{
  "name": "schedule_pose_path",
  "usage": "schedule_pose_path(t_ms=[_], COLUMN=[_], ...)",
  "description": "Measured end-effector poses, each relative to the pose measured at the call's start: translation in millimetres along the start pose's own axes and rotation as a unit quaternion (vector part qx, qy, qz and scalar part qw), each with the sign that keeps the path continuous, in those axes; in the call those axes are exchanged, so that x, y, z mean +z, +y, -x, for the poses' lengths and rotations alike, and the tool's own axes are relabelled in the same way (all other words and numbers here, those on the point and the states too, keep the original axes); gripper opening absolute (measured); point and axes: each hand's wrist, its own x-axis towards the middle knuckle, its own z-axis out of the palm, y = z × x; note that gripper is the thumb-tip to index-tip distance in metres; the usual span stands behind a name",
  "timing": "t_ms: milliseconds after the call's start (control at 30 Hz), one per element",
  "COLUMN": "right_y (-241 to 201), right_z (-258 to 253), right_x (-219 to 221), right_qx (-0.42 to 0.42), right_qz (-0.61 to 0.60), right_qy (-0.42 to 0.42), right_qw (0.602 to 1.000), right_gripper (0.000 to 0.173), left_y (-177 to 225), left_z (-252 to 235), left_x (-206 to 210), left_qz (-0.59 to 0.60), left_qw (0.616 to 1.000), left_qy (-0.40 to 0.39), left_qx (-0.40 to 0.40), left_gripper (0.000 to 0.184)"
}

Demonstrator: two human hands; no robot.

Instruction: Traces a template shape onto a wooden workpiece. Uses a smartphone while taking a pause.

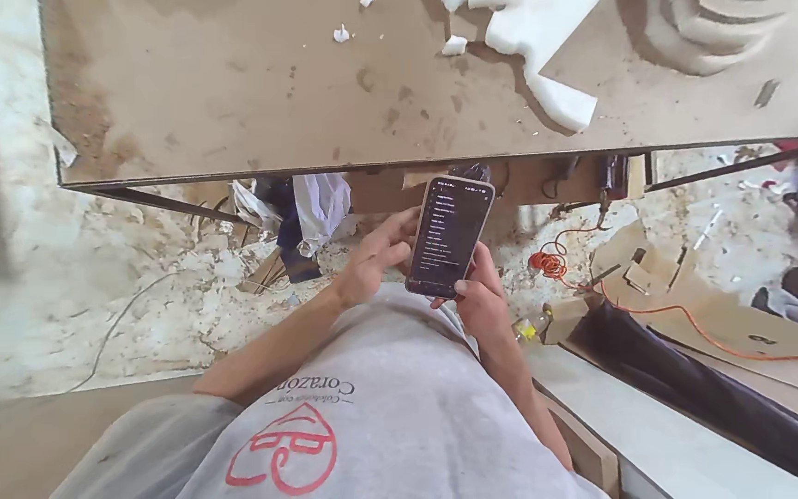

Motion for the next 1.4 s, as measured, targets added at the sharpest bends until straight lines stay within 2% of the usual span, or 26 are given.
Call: schedule_pose_path(t_ms=[200, 467, 833, 1067, 1200, 1400], right_y=[0.9, -6.6, -6.3, -2.0, -1.2, 1.9], right_z=[-11.9, 7.2, 16.8, 19.1, 16.1, 20.7], right_x=[-8.0, -18.2, -28.9, -23.8, -12.8, -10.0], right_qx=[0.053, 0.021, 0.019, 0.017, 0.015, -0.012], right_qz=[-0.014, -0.026, -0.027, -0.004, 0.032, 0.040], right_qy=[0.023, 0.024, 0.041, 0.092, 0.162, 0.121], right_qw=[0.998, 0.999, 0.999, 0.996, 0.986, 0.992], right_gripper=[0.069, 0.078, 0.072, 0.054, 0.039, 0.044], left_y=[-9.5, -13.4, -20.6, -14.1, -15.4, -15.5], left_z=[-10.6, -16.1, -18.0, -10.2, -6.0, -1.7], left_x=[15.6, 40.9, 53.4, 57.7, 59.8, 62.4], left_qz=[0.075, 0.092, 0.102, 0.072, 0.055, 0.048], left_qw=[0.997, 0.996, 0.994, 0.996, 0.998, 0.999], left_qy=[-0.006, -0.021, -0.038, -0.040, -0.037, 0.021], left_qx=[-0.008, 0.005, 0.017, 0.013, 0.019, 0.014], left_gripper=[0.073, 0.082, 0.082, 0.085, 0.087, 0.084])
